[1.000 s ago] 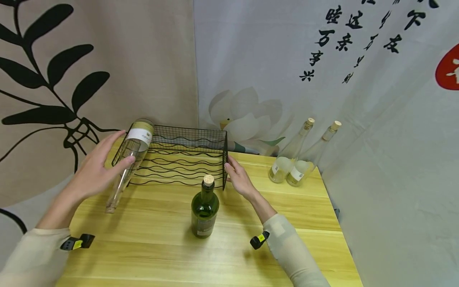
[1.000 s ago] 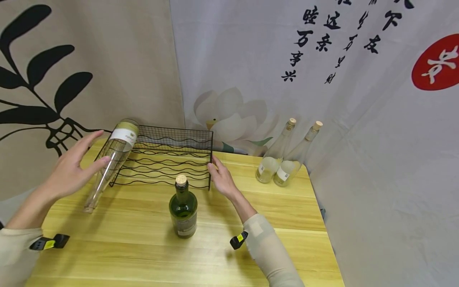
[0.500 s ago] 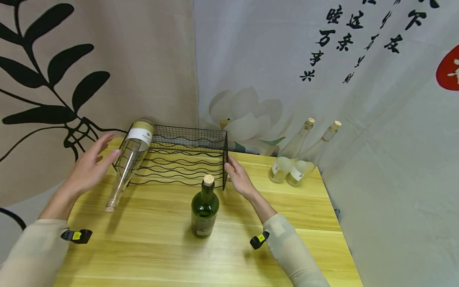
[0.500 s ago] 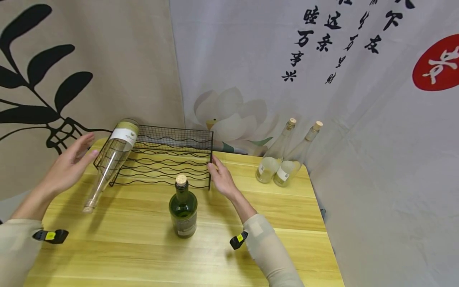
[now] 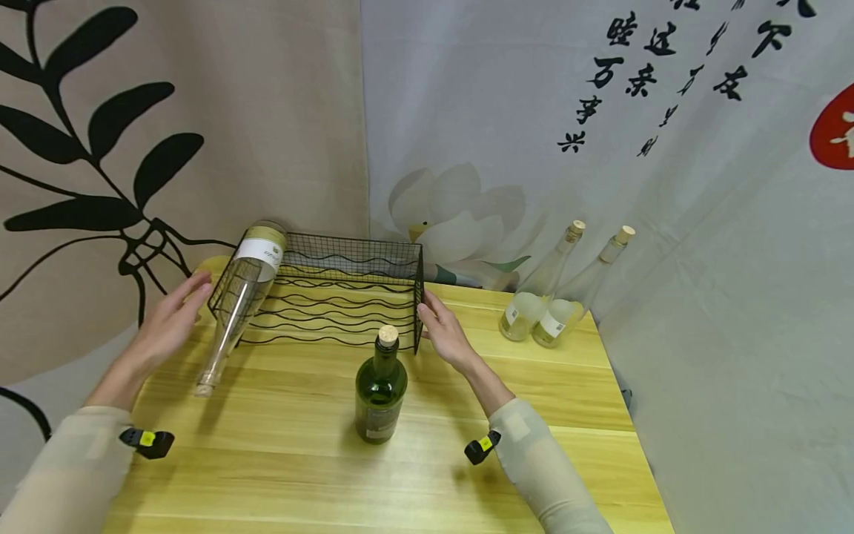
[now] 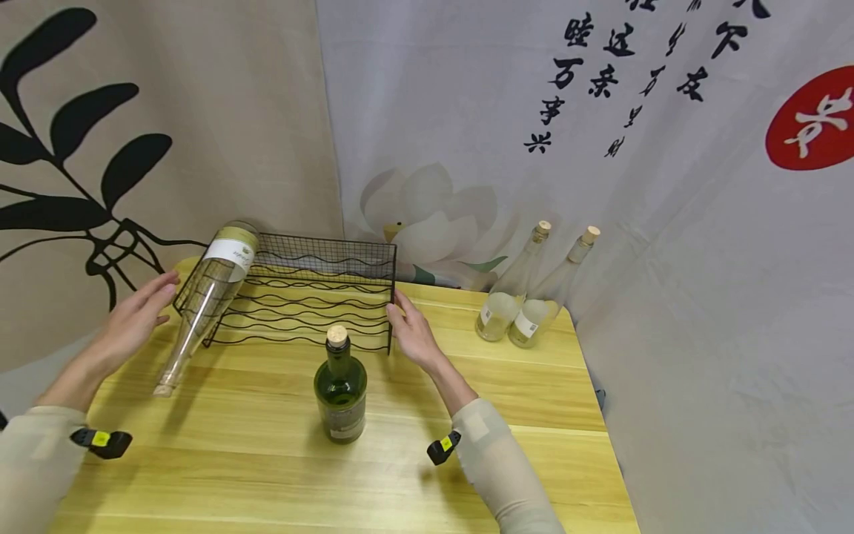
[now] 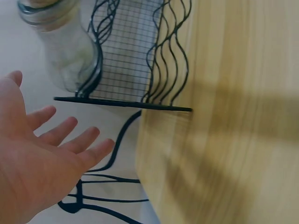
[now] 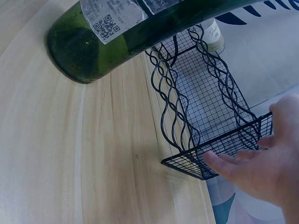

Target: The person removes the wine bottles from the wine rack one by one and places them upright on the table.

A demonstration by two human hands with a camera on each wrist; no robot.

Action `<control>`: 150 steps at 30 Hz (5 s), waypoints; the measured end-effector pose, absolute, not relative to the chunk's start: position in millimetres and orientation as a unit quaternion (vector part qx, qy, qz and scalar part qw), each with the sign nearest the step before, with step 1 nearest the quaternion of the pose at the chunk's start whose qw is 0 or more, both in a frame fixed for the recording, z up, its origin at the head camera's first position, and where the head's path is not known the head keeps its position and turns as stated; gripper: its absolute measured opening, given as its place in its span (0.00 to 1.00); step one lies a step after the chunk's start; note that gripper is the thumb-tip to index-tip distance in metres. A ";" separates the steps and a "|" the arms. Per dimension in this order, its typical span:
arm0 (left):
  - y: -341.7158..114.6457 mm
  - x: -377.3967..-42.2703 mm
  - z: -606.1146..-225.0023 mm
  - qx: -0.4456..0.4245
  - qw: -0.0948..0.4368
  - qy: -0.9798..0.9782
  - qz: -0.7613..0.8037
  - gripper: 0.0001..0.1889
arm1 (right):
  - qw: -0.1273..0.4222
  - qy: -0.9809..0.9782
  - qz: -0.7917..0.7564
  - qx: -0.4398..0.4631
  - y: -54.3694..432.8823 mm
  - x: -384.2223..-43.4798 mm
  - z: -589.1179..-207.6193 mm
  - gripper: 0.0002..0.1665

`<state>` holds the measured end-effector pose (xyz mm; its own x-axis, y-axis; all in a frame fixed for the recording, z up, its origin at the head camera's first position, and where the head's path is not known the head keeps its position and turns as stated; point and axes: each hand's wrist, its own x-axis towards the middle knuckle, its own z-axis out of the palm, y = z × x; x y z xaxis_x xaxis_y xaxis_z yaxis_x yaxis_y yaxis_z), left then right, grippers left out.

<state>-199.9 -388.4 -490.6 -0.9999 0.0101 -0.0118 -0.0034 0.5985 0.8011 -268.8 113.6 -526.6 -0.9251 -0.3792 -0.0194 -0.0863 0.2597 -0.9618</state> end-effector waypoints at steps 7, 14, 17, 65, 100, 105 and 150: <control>-390.3 -204.6 -503.6 0.006 0.044 0.865 0.500 0.41 | 0.124 0.785 -0.589 -0.148 113.2 -269.3 -527.5 0.41; -390.1 -208.6 -512.9 0.006 0.064 0.840 0.539 0.43 | 0.125 0.787 -0.586 -0.147 113.3 -268.2 -525.9 0.40; -389.4 -209.9 -514.0 0.007 0.060 0.836 0.545 0.43 | 0.125 0.787 -0.586 -0.147 113.4 -268.3 -525.6 0.40; -385.5 -211.8 -507.0 0.009 0.062 0.850 0.523 0.36 | 0.057 0.847 -0.504 -0.157 117.7 -263.0 -509.4 0.38; -390.1 -211.4 -507.0 0.005 0.054 0.863 0.503 0.36 | 0.011 0.788 -0.473 -0.394 121.5 -185.8 -436.7 0.42; -389.7 -211.0 -506.7 0.002 0.055 0.861 0.506 0.36 | 0.020 0.785 -0.462 -0.412 116.5 -174.8 -428.8 0.44; -388.1 -211.3 -507.6 0.005 0.057 0.866 0.497 0.36 | 0.013 0.735 -0.463 -0.495 100.1 -166.9 -424.2 0.19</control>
